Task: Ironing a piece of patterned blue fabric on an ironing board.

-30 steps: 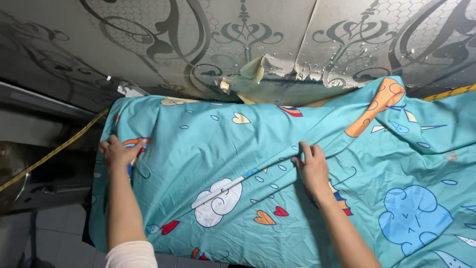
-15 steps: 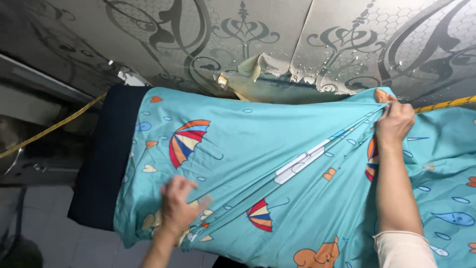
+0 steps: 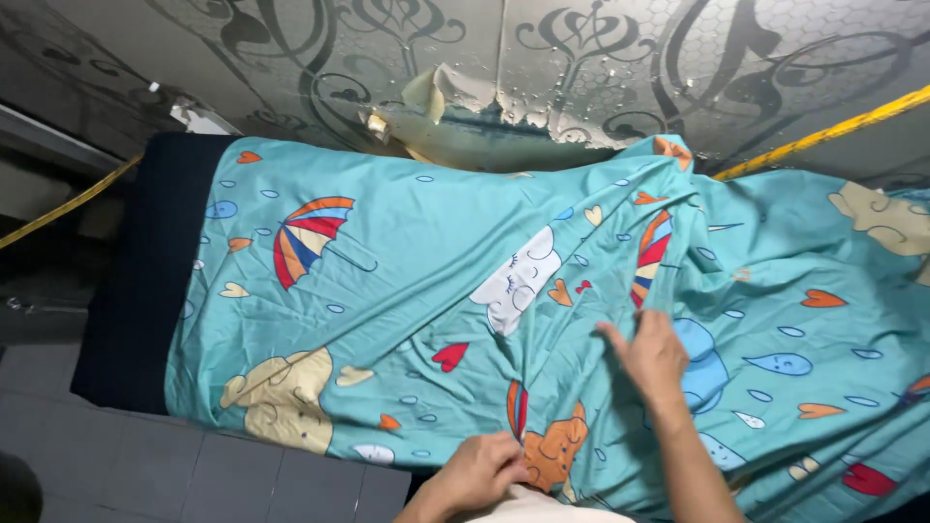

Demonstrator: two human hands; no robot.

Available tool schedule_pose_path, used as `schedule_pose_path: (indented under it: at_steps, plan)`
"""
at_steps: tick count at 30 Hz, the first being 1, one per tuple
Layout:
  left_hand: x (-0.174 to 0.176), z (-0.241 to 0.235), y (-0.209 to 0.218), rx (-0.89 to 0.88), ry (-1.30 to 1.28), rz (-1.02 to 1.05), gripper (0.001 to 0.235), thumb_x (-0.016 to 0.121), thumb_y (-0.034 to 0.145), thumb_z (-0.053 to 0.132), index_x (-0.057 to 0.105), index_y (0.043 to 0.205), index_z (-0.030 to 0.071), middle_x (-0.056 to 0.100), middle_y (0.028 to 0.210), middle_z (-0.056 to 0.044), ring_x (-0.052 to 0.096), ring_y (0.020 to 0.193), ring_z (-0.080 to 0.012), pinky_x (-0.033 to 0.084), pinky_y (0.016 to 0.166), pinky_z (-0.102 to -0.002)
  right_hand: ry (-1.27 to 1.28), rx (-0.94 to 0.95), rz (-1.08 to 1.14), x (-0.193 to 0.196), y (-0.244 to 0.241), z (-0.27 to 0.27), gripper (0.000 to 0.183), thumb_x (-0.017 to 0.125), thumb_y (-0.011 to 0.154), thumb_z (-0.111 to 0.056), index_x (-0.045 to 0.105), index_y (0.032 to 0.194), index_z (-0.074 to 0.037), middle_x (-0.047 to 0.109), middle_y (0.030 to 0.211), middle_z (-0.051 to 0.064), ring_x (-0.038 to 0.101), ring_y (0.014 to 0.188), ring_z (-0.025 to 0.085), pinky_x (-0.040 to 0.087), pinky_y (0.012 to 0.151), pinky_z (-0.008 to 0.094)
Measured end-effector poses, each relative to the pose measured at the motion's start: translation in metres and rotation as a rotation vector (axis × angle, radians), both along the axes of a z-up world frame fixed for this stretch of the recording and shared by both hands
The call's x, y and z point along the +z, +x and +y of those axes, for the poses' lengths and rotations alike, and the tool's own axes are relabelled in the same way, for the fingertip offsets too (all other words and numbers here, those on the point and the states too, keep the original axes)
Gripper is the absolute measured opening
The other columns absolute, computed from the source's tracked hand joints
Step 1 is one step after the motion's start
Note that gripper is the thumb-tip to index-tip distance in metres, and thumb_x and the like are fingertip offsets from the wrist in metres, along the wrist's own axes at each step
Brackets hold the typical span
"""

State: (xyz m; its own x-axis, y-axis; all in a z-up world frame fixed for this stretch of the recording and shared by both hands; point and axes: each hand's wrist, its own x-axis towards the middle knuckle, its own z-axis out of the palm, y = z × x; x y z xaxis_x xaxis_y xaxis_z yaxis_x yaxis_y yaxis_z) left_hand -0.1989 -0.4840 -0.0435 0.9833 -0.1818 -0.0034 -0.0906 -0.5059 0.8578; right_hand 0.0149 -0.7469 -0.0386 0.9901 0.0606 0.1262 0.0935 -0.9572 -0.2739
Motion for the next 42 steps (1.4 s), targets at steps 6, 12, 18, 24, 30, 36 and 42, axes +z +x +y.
schedule_pose_path:
  at_steps: [6, 12, 18, 24, 30, 36, 42]
  plan:
    - [0.004, 0.039, 0.057, 0.198, 0.017, -0.13, 0.028, 0.081, 0.081, 0.019, 0.067, 0.1, 0.003, 0.067, 0.097, -0.015, 0.067, 0.093, -0.0345, 0.054, 0.082, -0.041, -0.037, 0.003, 0.091, -0.044, -0.023, -0.047, 0.038, 0.069, 0.092, -0.042, 0.062, 0.091, -0.005, 0.07, 0.09, 0.018, 0.068, 0.08, 0.043, 0.054, 0.067, 0.054]
    - [-0.053, 0.242, 0.096, 0.846, 0.646, -0.214, 0.044, 0.065, 0.102, 0.038, 0.061, 0.139, 0.015, 0.052, 0.151, -0.016, 0.046, 0.137, -0.0418, 0.036, 0.108, -0.066, -0.111, -0.369, -0.105, -0.015, -0.047, -0.176, 0.026, 0.064, 0.095, -0.031, 0.069, 0.093, -0.005, 0.071, 0.089, 0.018, 0.068, 0.078, 0.039, 0.054, 0.07, 0.051]
    - [-0.033, 0.276, 0.152, 0.675, 0.707, 0.311, 0.096, 0.066, 0.081, 0.071, 0.029, 0.16, 0.032, 0.009, 0.17, -0.017, 0.004, 0.152, -0.0524, 0.002, 0.105, -0.085, 0.076, -0.433, -0.155, 0.031, -0.059, -0.165, 0.03, 0.072, 0.095, -0.034, 0.067, 0.094, -0.004, 0.071, 0.09, 0.013, 0.069, 0.078, 0.033, 0.054, 0.073, 0.048]
    - [-0.034, 0.148, 0.194, 0.718, 0.555, -0.099, 0.098, 0.081, 0.084, 0.054, 0.036, 0.16, 0.012, 0.018, 0.163, -0.035, 0.021, 0.148, -0.0575, 0.019, 0.116, -0.072, -0.095, -0.525, -0.547, 0.044, -0.061, -0.236, 0.05, 0.084, 0.099, -0.036, 0.062, 0.128, -0.001, 0.054, 0.139, 0.022, 0.048, 0.131, 0.041, 0.044, 0.107, 0.059]
    - [0.027, -0.137, 0.164, -0.003, 0.052, -0.513, 0.07, 0.087, 0.074, 0.025, 0.058, 0.135, 0.007, 0.041, 0.152, -0.029, 0.04, 0.144, -0.0478, 0.036, 0.118, -0.055, -0.158, -0.831, -0.344, 0.041, -0.058, -0.302, 0.067, 0.086, 0.084, -0.045, 0.062, 0.127, -0.001, 0.062, 0.13, 0.024, 0.04, 0.133, 0.044, 0.035, 0.093, 0.072]
    - [0.076, -0.261, 0.142, -0.479, -0.239, -0.404, 0.076, 0.09, 0.079, 0.03, 0.056, 0.142, 0.007, 0.043, 0.155, -0.025, 0.04, 0.147, -0.0462, 0.036, 0.12, -0.052, -0.157, -1.015, -0.206, 0.044, -0.024, -0.308, 0.019, 0.077, 0.09, -0.027, 0.074, 0.097, -0.01, 0.074, 0.101, 0.017, 0.059, 0.119, 0.042, 0.03, 0.096, 0.081]
    - [0.025, -0.274, 0.186, -0.255, -0.569, -0.301, 0.129, 0.093, 0.054, 0.037, 0.022, 0.153, -0.006, 0.037, 0.153, -0.024, 0.039, 0.141, -0.0373, 0.03, 0.117, -0.046, 0.594, 0.186, -0.335, 0.158, -0.012, -0.132, 0.011, 0.063, 0.096, -0.012, 0.064, 0.096, -0.001, 0.069, 0.092, 0.019, 0.069, 0.087, 0.037, 0.056, 0.075, 0.044]
